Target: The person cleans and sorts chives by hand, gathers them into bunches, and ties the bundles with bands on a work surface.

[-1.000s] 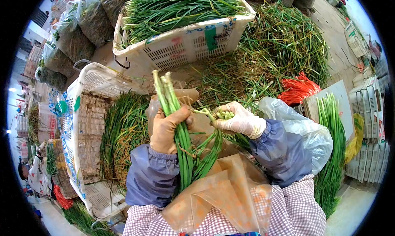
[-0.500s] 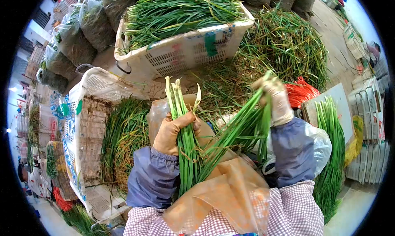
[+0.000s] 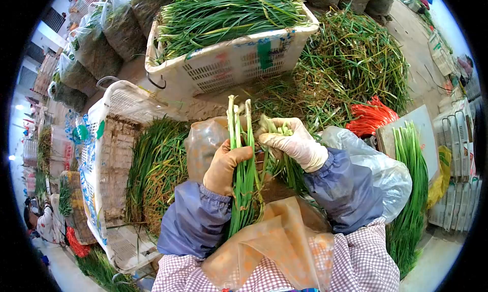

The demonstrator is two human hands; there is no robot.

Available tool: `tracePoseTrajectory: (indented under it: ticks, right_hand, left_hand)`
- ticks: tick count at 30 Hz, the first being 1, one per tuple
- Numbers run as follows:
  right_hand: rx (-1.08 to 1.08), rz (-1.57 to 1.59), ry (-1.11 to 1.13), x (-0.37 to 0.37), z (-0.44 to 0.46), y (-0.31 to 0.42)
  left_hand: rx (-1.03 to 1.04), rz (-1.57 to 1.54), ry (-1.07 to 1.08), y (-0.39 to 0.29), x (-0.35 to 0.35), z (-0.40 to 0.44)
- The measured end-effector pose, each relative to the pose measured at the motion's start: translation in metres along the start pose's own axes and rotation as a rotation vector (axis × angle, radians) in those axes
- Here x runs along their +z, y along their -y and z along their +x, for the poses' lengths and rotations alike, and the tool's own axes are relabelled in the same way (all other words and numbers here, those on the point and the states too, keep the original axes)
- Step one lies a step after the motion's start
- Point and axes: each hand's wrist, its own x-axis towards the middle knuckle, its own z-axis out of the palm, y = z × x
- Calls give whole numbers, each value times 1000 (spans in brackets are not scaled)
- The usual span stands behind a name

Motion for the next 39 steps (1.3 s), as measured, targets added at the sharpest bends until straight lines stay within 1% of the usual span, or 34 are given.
tracePoseTrajectory:
  ticks: [1, 3, 4, 5, 6, 7, 8, 9, 10, 11, 13, 14, 15, 17, 19, 21, 22, 23, 24, 27, 28, 29, 30, 31, 32, 33, 34, 35, 36, 37, 38, 39]
  right_hand:
    - [2, 6, 9, -1, 2, -2]
    - [-149, -220, -161, -20, 6, 1]
    - [-237, -372, -300, -40, 12, 3]
    - [-325, -527, -441, -65, 21, 6]
    - [-239, -539, -545, -91, 25, 9]
    - [-209, -631, -612, -99, 25, 14]
    - [-172, -720, -678, -107, 24, 18]
    - [-182, -890, -700, -103, 16, 21]
    - [-275, -566, -547, -86, 12, 24]
    - [-253, -574, -406, -69, 3, 33]
    - [-47, -409, -28, -35, -15, 57]
    - [42, -155, 70, -22, -18, 53]
    - [91, -129, 56, -13, -17, 46]
    - [68, -11, 152, -10, -4, 9]
    - [72, 3, 124, -4, -7, 11]
    - [84, 16, 95, 0, -7, 10]
    - [57, -47, 75, 1, -8, 9]
    - [30, -112, 50, 1, -9, 9]
    - [103, -126, 70, -1, -12, 14]
    - [144, -145, 46, -12, -16, 22]
    - [82, -181, -1, -21, -16, 21]
    - [-93, -264, -126, -28, -12, 16]
    - [-103, -262, -264, -39, -10, 18]
    - [24, -466, -400, -61, -6, 26]
    - [-109, -486, -495, -87, 3, 15]
    - [-246, -502, -591, -90, 11, 12]
    - [-314, -509, -624, -90, 12, 7]
    - [-378, -515, -658, -86, 10, 0]
    - [-348, -443, -610, -69, 6, 5]
    - [-340, -520, -474, -61, 1, 7]
    - [-206, -431, -239, -47, -5, 22]
    - [-144, -336, -73, -31, -15, 34]
  left_hand:
    - [3, 1, -11, -5, 3, -7]
    - [-11, 30, -81, -13, 9, -16]
    - [-59, 13, -102, -14, 1, -17]
    - [-60, 6, -99, -11, -5, -15]
    - [-34, 19, -57, -7, -11, -12]
    - [-4, 34, -12, -5, -14, -10]
    - [13, 17, -37, -3, -11, -9]
    - [12, 12, -37, -3, -7, -9]
    - [13, 32, -38, -5, 0, -11]
    - [11, 55, -36, -6, 5, -12]
    - [-22, 43, -4, -5, 10, -9]
    - [-20, 33, 20, -4, 9, -7]
    - [-16, 21, 39, -3, 8, -6]
    - [-7, 38, 14, -1, 6, -4]
    - [6, 53, -13, -2, 7, -5]
    - [30, 1, -51, -4, 13, -11]
    - [27, 1, -50, -3, 15, -11]
    - [51, 91, -53, -1, 17, -10]
    - [76, 180, -55, 1, 19, -9]
    - [83, 179, -77, -1, 19, -7]
    - [102, 194, -63, 0, 10, -3]
    - [106, 215, -68, 1, 4, -1]
    - [86, 218, -89, -1, 3, -3]
    - [67, 221, -114, -4, 3, -6]
    - [69, 219, -121, -4, 1, -8]
    - [20, 157, -117, -5, -1, -8]
    - [-25, 94, -110, -6, -1, -7]
    - [-23, 93, -112, -7, -1, -7]
    - [-32, 99, -89, -7, 0, -5]
    - [-44, 107, -66, -5, 2, -4]
    - [-27, 99, -58, -1, 2, -1]
    - [-32, 103, -54, 1, 4, 0]
